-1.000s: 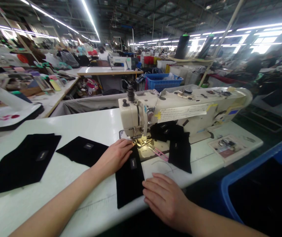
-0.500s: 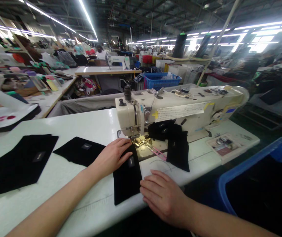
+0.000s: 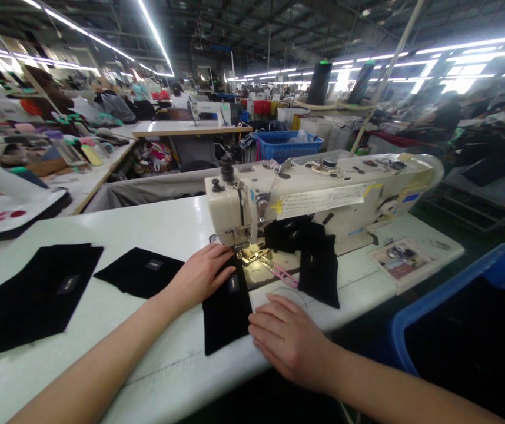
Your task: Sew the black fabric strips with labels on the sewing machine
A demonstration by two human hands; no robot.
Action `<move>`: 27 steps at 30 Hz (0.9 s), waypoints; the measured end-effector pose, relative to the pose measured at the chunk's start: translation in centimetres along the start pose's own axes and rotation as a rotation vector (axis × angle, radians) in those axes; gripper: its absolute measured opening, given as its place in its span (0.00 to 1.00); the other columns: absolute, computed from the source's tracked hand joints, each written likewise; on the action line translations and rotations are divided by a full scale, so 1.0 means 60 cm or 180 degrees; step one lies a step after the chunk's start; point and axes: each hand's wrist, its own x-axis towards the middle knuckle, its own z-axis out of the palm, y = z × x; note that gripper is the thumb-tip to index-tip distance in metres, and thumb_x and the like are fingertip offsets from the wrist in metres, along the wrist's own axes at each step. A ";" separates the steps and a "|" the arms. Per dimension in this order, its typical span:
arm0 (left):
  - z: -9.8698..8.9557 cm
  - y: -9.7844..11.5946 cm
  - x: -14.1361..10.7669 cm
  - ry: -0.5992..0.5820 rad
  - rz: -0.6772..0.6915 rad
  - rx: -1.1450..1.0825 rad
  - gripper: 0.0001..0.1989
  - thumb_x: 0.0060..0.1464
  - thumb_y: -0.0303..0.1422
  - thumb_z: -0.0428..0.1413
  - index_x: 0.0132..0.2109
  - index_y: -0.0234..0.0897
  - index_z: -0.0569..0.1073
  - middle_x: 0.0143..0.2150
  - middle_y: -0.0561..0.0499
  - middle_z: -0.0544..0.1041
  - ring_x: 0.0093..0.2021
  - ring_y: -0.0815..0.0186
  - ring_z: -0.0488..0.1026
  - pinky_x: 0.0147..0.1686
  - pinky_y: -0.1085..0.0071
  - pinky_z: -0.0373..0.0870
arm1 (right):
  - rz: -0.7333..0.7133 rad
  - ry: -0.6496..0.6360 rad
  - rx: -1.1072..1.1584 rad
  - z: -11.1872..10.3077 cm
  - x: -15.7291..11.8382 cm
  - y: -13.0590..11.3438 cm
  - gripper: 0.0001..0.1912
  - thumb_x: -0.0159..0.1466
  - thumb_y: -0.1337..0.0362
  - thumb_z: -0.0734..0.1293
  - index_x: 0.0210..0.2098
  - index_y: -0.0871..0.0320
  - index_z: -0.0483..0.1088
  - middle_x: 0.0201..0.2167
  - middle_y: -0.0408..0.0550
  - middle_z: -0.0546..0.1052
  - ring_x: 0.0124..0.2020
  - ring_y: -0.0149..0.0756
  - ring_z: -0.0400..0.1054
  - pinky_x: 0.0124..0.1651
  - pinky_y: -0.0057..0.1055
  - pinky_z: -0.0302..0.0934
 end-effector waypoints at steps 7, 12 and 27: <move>0.001 -0.014 0.009 -0.0003 0.0053 0.0100 0.17 0.68 0.38 0.47 0.53 0.33 0.74 0.51 0.42 0.75 0.53 0.54 0.71 0.56 0.56 0.70 | 0.0026 -0.0005 -0.0065 0.008 0.009 0.016 0.09 0.70 0.69 0.61 0.46 0.61 0.72 0.46 0.49 0.79 0.48 0.38 0.68 0.65 0.42 0.54; 0.002 -0.029 0.017 -0.0091 0.0021 0.0116 0.16 0.69 0.38 0.46 0.47 0.35 0.75 0.48 0.43 0.76 0.52 0.54 0.72 0.54 0.56 0.71 | 0.0006 -0.0064 -0.0103 0.012 0.015 0.027 0.09 0.70 0.69 0.61 0.45 0.60 0.72 0.46 0.49 0.79 0.48 0.38 0.68 0.65 0.42 0.53; -0.019 0.116 -0.082 0.0283 0.0329 -0.0369 0.14 0.67 0.31 0.48 0.51 0.33 0.77 0.51 0.42 0.78 0.51 0.58 0.76 0.50 0.62 0.78 | 0.0093 -0.0193 -0.0236 0.019 0.039 0.050 0.09 0.70 0.69 0.61 0.46 0.59 0.72 0.46 0.51 0.79 0.49 0.40 0.68 0.64 0.44 0.54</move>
